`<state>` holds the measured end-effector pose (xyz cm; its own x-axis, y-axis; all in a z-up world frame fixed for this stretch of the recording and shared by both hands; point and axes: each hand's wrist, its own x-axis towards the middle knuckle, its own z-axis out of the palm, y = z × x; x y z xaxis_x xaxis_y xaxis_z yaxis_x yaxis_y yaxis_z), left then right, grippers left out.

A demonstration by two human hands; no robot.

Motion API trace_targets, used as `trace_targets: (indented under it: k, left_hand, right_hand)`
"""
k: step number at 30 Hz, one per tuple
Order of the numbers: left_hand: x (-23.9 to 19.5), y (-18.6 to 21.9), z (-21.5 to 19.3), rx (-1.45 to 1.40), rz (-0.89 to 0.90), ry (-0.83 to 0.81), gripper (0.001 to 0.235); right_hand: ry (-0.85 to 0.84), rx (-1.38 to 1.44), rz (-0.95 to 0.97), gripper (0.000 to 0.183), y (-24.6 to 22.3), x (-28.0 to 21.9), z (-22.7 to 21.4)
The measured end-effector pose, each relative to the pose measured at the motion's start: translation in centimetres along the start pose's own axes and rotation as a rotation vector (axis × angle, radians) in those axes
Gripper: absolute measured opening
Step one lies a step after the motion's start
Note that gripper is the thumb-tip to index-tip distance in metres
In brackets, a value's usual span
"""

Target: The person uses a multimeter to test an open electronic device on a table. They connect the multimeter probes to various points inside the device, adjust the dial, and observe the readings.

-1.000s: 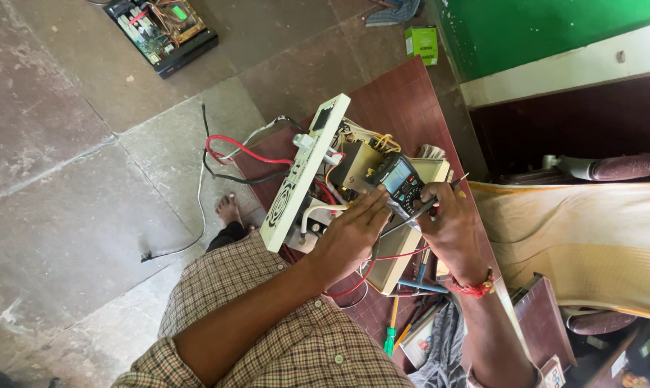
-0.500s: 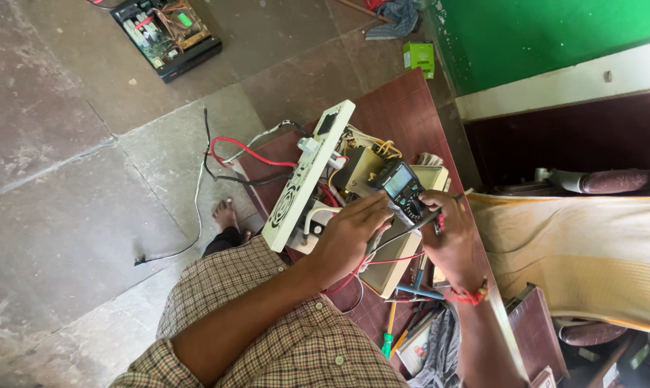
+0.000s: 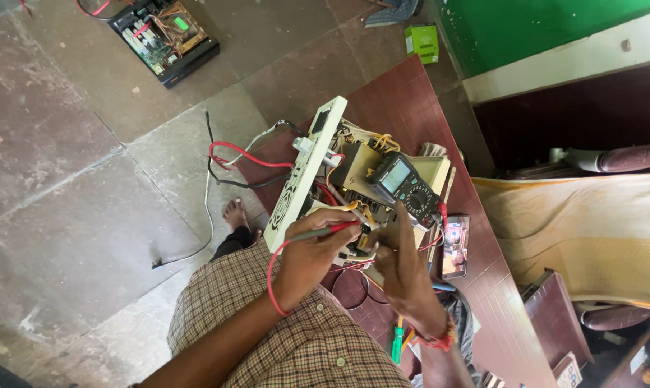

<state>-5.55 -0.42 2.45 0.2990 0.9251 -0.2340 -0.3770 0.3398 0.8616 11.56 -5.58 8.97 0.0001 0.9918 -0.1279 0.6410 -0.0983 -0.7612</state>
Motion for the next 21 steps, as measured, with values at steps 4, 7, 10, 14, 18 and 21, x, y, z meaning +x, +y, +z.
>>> trace_targets:
  k: [4,7,10,14,18,21]
  left_hand:
    - [-0.6,-0.2,-0.3,-0.134,-0.181,0.053,0.022]
    - [-0.8,-0.2,-0.5,-0.195,-0.156,0.031,0.023]
    - [-0.9,0.0,-0.6,-0.221,-0.139,0.068,0.025]
    - [-1.1,0.4,-0.7,-0.259,-0.182,0.022,0.024]
    - [-1.4,0.6,-0.9,-0.127,-0.117,-0.026,0.023]
    - [-1.5,0.5,-1.0,-0.045,-0.061,-0.044,0.021]
  right_hand:
    - [0.104,0.043,0.188,0.041,-0.1,0.1,2.2]
    - [-0.036,0.276,0.228,0.046,0.4,-0.1,2.7]
    - [-0.066,0.375,0.318,0.043,1.4,-0.1,3.0]
    - [0.011,0.653,0.373,0.025,3.1,0.1,3.4]
    - [0.068,0.893,0.392,0.02,4.6,-0.3,3.6]
    - [0.078,0.897,0.361,0.019,5.1,-0.5,3.9]
